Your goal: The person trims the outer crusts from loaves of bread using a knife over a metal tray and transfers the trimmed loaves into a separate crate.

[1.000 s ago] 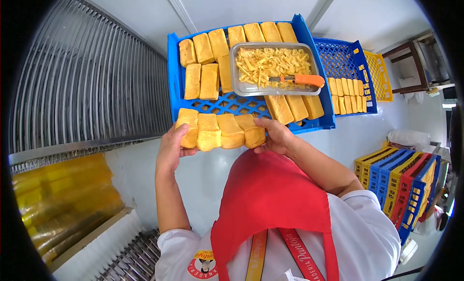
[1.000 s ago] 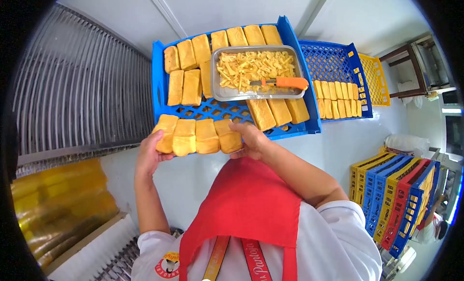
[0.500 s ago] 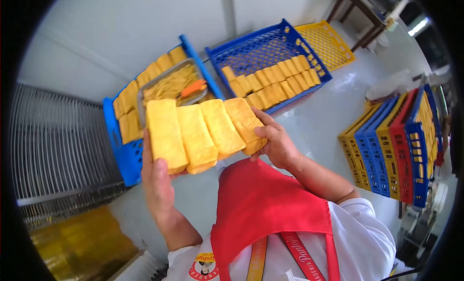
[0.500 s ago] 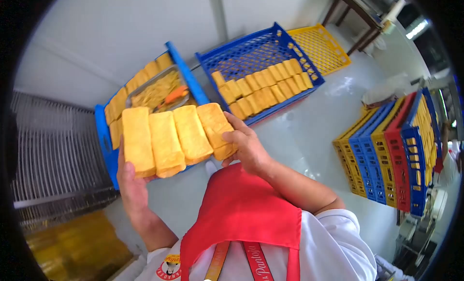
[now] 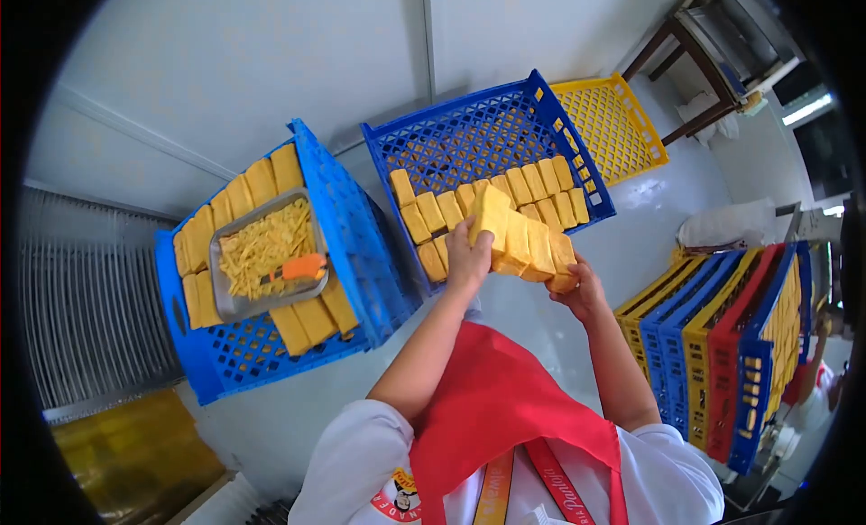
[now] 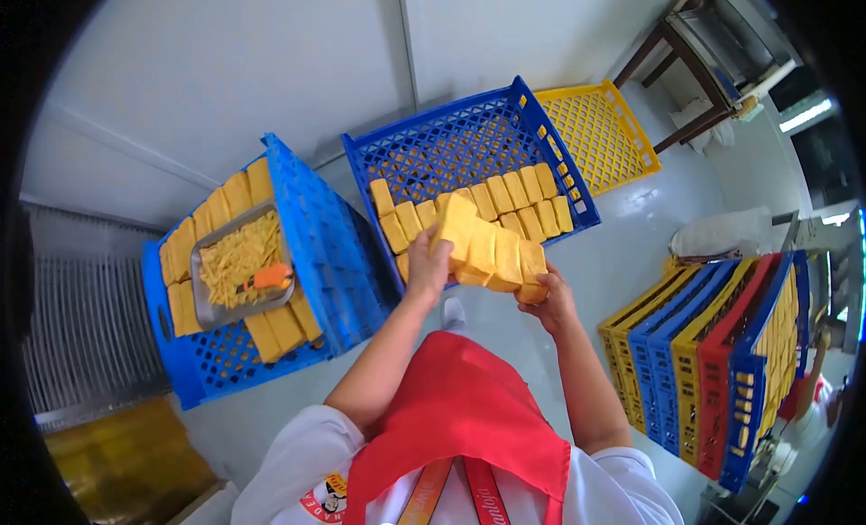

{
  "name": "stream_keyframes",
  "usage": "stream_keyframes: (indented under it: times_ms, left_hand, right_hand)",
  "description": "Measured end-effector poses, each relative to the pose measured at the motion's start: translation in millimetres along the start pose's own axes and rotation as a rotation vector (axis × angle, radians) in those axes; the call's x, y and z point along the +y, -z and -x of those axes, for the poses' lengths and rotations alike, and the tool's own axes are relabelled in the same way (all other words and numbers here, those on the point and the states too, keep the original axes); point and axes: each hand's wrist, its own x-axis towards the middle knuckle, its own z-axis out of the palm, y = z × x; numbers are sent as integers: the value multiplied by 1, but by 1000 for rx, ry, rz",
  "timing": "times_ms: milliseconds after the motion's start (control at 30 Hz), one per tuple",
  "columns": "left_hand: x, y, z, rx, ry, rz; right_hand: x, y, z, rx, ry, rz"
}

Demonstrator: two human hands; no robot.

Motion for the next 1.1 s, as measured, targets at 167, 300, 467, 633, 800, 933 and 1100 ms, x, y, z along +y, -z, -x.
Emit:
stream_keyframes:
  times_ms: [167, 300, 467, 633, 800, 933, 1100]
  left_hand:
    - [-64, -29, -80, 67, 205, 89]
    - [-64, -14, -143, 83, 315, 332]
    - [-106, 17, -250, 121, 206, 483]
    - [-119, 32, -335, 127, 62, 489]
    - [-165, 40, -382, 176, 70, 457]
    - [-220, 53, -361, 270, 313, 17]
    - [-204, 45, -337, 248, 602, -413]
  right_hand:
    - [-20, 14, -110, 90, -110, 141]
    - [-35, -18, -219, 67, -136, 263]
    - [-37, -69, -354, -140, -63, 297]
    - [-26, -105, -447, -201, 7, 296]
    - [9, -109, -514, -273, 41, 168]
    - [53, -97, -538, -248, 34, 493]
    - [45, -94, -511, -227, -44, 903]
